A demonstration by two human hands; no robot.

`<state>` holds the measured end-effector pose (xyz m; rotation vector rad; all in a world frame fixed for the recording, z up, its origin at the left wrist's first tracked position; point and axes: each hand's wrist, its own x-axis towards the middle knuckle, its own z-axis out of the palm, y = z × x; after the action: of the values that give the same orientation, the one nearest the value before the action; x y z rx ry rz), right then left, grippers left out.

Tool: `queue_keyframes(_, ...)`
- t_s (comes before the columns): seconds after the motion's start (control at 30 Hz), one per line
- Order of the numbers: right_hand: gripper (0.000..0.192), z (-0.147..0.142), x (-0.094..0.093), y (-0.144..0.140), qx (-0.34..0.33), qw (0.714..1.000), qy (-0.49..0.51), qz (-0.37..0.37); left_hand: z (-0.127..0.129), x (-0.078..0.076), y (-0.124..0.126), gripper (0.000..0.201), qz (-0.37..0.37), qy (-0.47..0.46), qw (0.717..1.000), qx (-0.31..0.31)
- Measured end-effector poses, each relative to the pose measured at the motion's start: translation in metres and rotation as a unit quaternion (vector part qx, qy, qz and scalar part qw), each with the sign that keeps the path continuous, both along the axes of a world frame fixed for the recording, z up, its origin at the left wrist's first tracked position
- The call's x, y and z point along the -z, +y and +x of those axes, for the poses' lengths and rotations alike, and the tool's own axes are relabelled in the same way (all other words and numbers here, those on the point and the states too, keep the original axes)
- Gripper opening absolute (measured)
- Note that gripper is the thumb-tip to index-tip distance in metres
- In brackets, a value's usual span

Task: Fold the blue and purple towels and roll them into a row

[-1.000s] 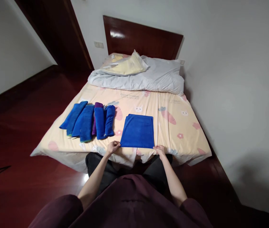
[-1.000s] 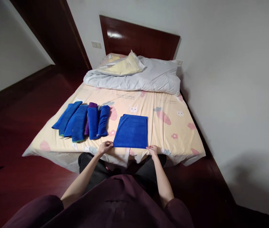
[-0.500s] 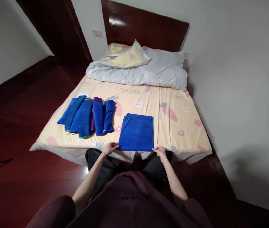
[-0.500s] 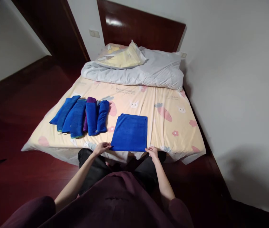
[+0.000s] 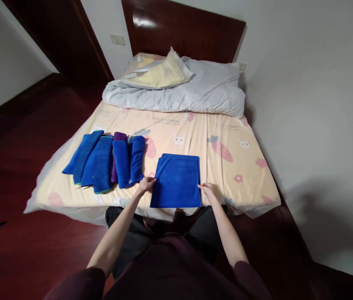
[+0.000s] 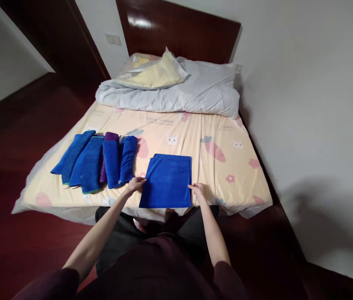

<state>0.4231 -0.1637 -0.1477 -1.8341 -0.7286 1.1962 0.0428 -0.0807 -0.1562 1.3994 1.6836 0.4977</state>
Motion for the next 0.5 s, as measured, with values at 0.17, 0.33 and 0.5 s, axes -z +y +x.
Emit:
queue_keyframes(0.17, 0.047, 0.002, -0.004, 0.038, -0.017, 1.0, -0.021, -0.013, 0.006, 0.005, 0.035, 0.034, -0.02, -0.019, 0.998, -0.05)
queue_keyframes(0.33, 0.044, 0.007, -0.001, 0.077, -0.029, 0.999, -0.021, -0.028, 0.009, 0.015, 0.073, 0.032, -0.012, -0.027, 0.997, -0.072)
queue_keyframes(0.5, 0.043, 0.005, 0.002, 0.117, 0.004, 1.0, -0.009, -0.02, 0.015, 0.021, 0.114, 0.039, 0.002, -0.031, 0.997, -0.077)
